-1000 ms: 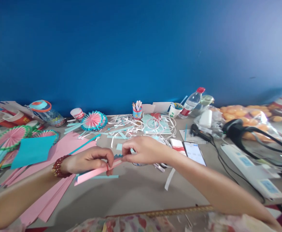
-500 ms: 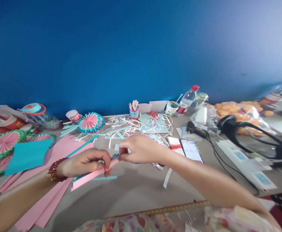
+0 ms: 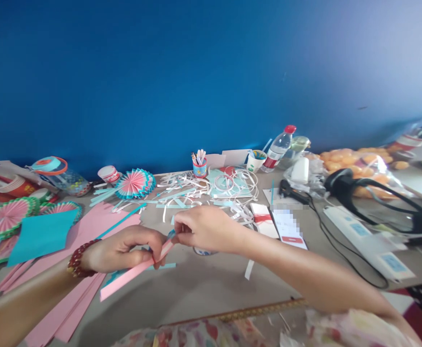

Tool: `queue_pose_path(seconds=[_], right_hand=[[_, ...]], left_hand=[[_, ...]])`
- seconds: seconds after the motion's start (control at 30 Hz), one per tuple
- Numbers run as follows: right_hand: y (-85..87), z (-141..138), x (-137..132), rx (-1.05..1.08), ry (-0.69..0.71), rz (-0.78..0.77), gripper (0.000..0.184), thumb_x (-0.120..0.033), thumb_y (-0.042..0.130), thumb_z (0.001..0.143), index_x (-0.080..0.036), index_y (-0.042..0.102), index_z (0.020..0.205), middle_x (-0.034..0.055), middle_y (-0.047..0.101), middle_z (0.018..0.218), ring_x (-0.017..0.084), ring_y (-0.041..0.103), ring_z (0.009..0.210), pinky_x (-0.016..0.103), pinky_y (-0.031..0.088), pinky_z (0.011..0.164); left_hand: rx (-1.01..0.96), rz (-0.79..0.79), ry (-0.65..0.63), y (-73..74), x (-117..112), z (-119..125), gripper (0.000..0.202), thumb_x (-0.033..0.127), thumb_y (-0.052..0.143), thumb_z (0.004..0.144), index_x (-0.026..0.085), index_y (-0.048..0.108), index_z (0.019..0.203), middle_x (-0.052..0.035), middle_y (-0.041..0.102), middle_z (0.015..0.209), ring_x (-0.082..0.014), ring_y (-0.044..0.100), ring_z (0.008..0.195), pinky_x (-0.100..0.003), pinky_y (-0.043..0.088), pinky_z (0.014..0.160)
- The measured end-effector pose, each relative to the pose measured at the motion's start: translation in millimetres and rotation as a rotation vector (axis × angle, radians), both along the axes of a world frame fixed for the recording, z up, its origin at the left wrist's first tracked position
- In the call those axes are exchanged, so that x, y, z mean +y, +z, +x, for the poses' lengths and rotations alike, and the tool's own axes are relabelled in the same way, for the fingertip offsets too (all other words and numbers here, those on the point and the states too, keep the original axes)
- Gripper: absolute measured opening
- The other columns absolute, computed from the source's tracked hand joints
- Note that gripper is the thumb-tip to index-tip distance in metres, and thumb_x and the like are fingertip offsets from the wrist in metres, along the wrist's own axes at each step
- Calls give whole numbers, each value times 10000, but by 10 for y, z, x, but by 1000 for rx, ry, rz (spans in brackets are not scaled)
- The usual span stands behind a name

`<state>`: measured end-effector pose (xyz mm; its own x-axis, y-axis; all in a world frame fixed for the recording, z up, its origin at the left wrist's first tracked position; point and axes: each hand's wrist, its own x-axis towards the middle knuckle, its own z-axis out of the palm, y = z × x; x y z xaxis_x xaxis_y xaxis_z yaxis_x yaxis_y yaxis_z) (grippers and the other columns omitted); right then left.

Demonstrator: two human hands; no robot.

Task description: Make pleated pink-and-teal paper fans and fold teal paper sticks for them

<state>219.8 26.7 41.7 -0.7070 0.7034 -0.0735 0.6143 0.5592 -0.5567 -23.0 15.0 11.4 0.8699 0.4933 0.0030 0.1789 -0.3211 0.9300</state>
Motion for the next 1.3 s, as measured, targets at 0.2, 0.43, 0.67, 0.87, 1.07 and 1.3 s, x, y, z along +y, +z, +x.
queue_pose_path(seconds=[0.2,0.43,0.67,0.87,1.07,1.3], right_hand=[[0,30,-42,11,-89,-17,212,-378,708,842,-222,631,963,-25,718,759,132,593,608,227,319,583],[-11,104,-77,37,-22,44,278,-500,638,895,-257,651,1032,-32,728,770,120,582,584,228,299,565],[17,151,-74,43,83,89,198,-312,606,928,-306,721,1089,-33,756,834,128,652,718,227,341,612],[17,119,-106,49,32,119,154,-237,643,855,-272,716,986,-45,750,858,125,665,738,221,372,644],[-7,112,-117,57,2,123,132,-177,650,806,-248,688,911,-49,742,858,121,661,736,217,380,646],[-23,103,-95,-2,-41,199,161,-135,624,768,-245,698,859,-40,739,795,130,638,691,222,336,593]], left_hand=[[-43,62,-30,35,-43,-3,247,24,454,819,179,630,898,-68,719,897,-166,650,802,-256,493,746],[-87,103,-35,38,-95,-41,320,-16,440,801,207,623,941,-57,719,896,-169,647,796,-266,486,730],[-120,140,-49,55,-98,-57,267,20,433,838,213,597,923,-59,710,846,-167,627,752,-263,470,691],[-111,237,-85,93,-85,-22,212,66,460,835,218,588,910,-60,686,811,-169,595,704,-270,452,655],[-47,247,-84,104,-60,-40,164,89,476,834,221,571,850,-67,676,800,-190,595,730,-295,458,667],[222,67,78,95,-49,-131,196,236,530,913,226,506,1107,-34,701,924,-175,644,792,-260,470,694]])
